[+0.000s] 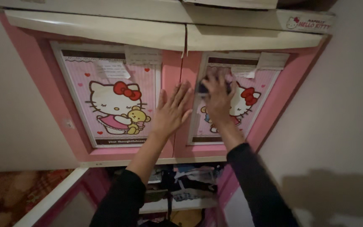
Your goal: The person wipes the exterior surfaces of a pink Hello Kitty-themed cabinet using a dark cloth. They clean the upper doors, side panels, and lower sections in a continuous sequence without opening or closing any doors or drawers.
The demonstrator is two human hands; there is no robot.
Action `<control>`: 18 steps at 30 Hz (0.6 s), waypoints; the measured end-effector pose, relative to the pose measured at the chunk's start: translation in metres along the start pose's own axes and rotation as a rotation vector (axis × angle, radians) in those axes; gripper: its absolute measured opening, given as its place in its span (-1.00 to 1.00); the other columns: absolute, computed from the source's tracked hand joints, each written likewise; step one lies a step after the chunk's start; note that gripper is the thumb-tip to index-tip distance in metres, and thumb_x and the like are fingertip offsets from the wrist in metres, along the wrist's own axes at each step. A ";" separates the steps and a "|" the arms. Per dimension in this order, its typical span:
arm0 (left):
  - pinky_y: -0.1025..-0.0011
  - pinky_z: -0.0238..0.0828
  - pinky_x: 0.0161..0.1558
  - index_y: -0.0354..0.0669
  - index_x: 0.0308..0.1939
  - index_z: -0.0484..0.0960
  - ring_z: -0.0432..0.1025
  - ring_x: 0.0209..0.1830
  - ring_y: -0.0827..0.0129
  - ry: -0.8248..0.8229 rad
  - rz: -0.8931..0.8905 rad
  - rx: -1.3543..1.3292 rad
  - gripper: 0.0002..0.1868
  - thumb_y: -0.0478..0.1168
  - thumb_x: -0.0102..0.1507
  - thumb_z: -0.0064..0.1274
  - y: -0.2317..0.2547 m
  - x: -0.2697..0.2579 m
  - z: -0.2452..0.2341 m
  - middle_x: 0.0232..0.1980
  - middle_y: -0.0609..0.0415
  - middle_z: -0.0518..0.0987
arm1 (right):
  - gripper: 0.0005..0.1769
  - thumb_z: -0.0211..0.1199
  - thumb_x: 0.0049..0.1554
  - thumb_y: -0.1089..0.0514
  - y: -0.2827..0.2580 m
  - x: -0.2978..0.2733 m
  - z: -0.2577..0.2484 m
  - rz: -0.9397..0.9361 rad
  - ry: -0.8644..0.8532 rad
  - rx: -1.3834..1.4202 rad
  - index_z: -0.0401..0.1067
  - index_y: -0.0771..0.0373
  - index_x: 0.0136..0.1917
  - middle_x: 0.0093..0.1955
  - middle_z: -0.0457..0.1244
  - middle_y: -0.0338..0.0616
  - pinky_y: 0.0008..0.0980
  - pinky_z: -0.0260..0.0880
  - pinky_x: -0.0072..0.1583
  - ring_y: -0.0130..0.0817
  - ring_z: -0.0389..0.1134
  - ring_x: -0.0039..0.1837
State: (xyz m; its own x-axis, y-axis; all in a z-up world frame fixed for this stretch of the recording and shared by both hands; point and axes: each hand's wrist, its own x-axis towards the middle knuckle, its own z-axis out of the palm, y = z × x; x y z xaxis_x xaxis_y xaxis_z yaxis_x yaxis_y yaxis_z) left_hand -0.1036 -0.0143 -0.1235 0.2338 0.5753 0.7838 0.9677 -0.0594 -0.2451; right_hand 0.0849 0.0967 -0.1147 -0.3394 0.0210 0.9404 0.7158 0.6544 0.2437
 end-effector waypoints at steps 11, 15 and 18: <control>-0.03 -0.53 0.61 0.05 0.71 -0.05 -0.32 0.75 0.31 -0.026 -0.016 -0.030 -0.19 0.27 0.48 -0.27 0.003 -0.018 0.019 0.76 0.14 -0.18 | -0.41 0.24 0.29 -0.10 -0.040 -0.123 0.004 -0.130 -0.236 -0.044 0.34 0.15 0.50 0.67 0.00 -0.11 0.47 -0.39 0.49 -0.05 -0.02 0.67; -0.04 -0.59 0.60 0.08 0.70 -0.06 -0.33 0.74 0.31 -0.024 -0.040 -0.081 -0.20 0.26 0.46 -0.27 0.008 -0.031 0.034 0.75 0.13 -0.20 | -0.39 0.22 0.31 -0.15 -0.025 -0.126 0.002 -0.207 -0.239 -0.021 0.28 -0.05 0.58 0.71 -0.07 -0.21 0.42 -0.51 0.51 -0.11 -0.07 0.70; -0.07 -0.61 0.58 0.06 0.70 -0.06 -0.34 0.74 0.31 0.016 -0.050 -0.060 -0.19 0.27 0.47 -0.26 0.012 -0.034 0.043 0.75 0.10 -0.20 | -0.40 0.24 0.30 -0.09 -0.008 -0.090 0.002 -0.120 -0.233 -0.168 0.25 -0.13 0.58 0.72 -0.08 -0.21 0.42 -0.52 0.51 -0.15 -0.10 0.72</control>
State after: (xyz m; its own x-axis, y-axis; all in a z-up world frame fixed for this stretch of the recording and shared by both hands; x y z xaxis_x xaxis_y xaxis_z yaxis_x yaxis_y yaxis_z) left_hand -0.1035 0.0005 -0.1776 0.1860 0.5657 0.8034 0.9820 -0.0798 -0.1712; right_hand 0.1087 0.0904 -0.2022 -0.5442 0.1369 0.8277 0.7466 0.5291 0.4033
